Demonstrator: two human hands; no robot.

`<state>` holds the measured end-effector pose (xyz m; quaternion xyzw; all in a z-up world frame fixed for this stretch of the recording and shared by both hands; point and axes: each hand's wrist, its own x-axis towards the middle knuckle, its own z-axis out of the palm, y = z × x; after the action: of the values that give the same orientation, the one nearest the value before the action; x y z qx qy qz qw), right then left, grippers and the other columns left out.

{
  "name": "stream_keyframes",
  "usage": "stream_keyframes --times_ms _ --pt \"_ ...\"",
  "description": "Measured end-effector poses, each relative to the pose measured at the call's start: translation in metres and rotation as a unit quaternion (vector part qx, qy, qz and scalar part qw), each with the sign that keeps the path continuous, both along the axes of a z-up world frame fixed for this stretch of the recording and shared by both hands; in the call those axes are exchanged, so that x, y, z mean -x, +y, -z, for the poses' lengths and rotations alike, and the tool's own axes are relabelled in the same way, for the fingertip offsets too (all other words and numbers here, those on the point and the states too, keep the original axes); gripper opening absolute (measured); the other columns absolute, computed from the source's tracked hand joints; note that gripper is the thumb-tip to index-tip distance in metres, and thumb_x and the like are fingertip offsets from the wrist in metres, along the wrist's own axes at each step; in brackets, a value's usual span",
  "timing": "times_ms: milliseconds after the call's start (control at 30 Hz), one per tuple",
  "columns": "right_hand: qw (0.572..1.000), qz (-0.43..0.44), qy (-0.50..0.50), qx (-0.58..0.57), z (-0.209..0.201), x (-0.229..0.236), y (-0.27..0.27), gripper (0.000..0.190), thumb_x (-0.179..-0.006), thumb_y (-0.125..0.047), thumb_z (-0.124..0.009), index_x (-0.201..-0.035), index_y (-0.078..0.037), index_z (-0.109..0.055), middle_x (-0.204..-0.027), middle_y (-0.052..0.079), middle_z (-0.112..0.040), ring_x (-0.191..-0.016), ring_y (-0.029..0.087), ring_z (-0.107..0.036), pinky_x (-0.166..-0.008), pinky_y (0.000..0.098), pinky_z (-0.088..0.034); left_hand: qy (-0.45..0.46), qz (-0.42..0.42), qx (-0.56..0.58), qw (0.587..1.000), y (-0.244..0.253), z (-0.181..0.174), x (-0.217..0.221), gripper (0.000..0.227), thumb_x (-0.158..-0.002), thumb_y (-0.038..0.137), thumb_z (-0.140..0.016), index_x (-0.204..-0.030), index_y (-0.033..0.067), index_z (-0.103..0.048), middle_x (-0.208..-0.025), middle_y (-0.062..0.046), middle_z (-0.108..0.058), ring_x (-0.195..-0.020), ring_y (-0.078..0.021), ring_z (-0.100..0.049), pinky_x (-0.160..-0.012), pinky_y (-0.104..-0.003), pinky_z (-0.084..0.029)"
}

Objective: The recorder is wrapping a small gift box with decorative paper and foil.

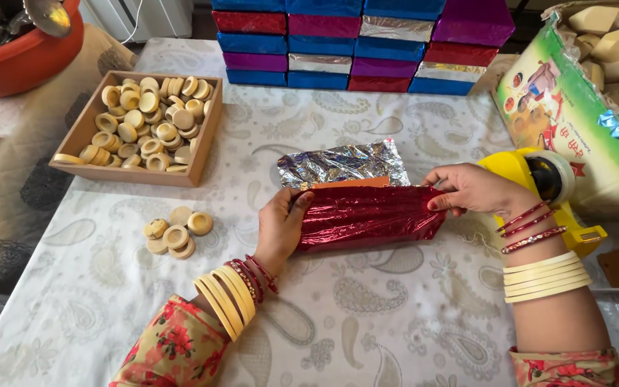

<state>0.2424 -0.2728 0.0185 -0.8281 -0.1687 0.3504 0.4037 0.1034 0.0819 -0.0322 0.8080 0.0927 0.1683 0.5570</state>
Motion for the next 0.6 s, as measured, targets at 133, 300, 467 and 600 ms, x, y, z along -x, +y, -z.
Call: stream_keyframes --times_ms 133,300,467,600 --pt "0.991 -0.105 -0.05 -0.072 -0.008 0.003 -0.009 0.049 -0.083 -0.022 -0.081 -0.124 -0.004 -0.064 -0.095 0.002 -0.075 -0.086 0.006 -0.064 -0.078 0.0254 -0.053 0.002 -0.009 0.02 1.0 0.003 0.013 -0.006 0.027 -0.096 0.03 -0.071 -0.099 0.0032 -0.072 -0.069 -0.008 -0.065 -0.067 -0.0102 -0.052 -0.064 -0.03 -0.05" --pt "0.975 -0.195 -0.097 0.039 -0.013 0.015 0.006 0.05 -0.069 -0.025 -0.091 -0.11 -0.003 -0.073 -0.096 0.003 -0.082 -0.089 0.009 -0.069 -0.079 0.0276 -0.056 -0.008 -0.022 0.019 1.0 0.004 0.002 -0.005 0.031 -0.097 0.032 -0.071 -0.093 0.0017 -0.068 -0.068 -0.005 -0.064 -0.064 -0.0107 -0.052 -0.064 -0.029 -0.049" --pt "0.976 -0.149 -0.092 0.131 -0.003 0.022 0.018 0.04 -0.07 -0.019 -0.091 -0.1 0.0 -0.075 -0.089 0.006 -0.083 -0.083 0.01 -0.071 -0.074 0.0295 -0.056 0.013 -0.017 0.027 0.999 0.005 0.001 -0.006 0.031 -0.096 0.033 -0.071 -0.092 0.0022 -0.068 -0.065 -0.006 -0.06 -0.062 -0.0121 -0.048 -0.06 -0.032 -0.047" --pt "0.977 -0.172 -0.062 0.11 0.001 0.019 0.016 0.032 -0.078 -0.016 -0.086 -0.104 0.0 -0.078 -0.09 0.006 -0.083 -0.082 0.009 -0.067 -0.077 0.0296 -0.056 0.013 -0.015 0.021 1.0 0.006 -0.001 -0.005 0.031 -0.096 0.033 -0.071 -0.092 0.0025 -0.067 -0.063 -0.006 -0.059 -0.06 -0.0129 -0.048 -0.06 -0.032 -0.046"
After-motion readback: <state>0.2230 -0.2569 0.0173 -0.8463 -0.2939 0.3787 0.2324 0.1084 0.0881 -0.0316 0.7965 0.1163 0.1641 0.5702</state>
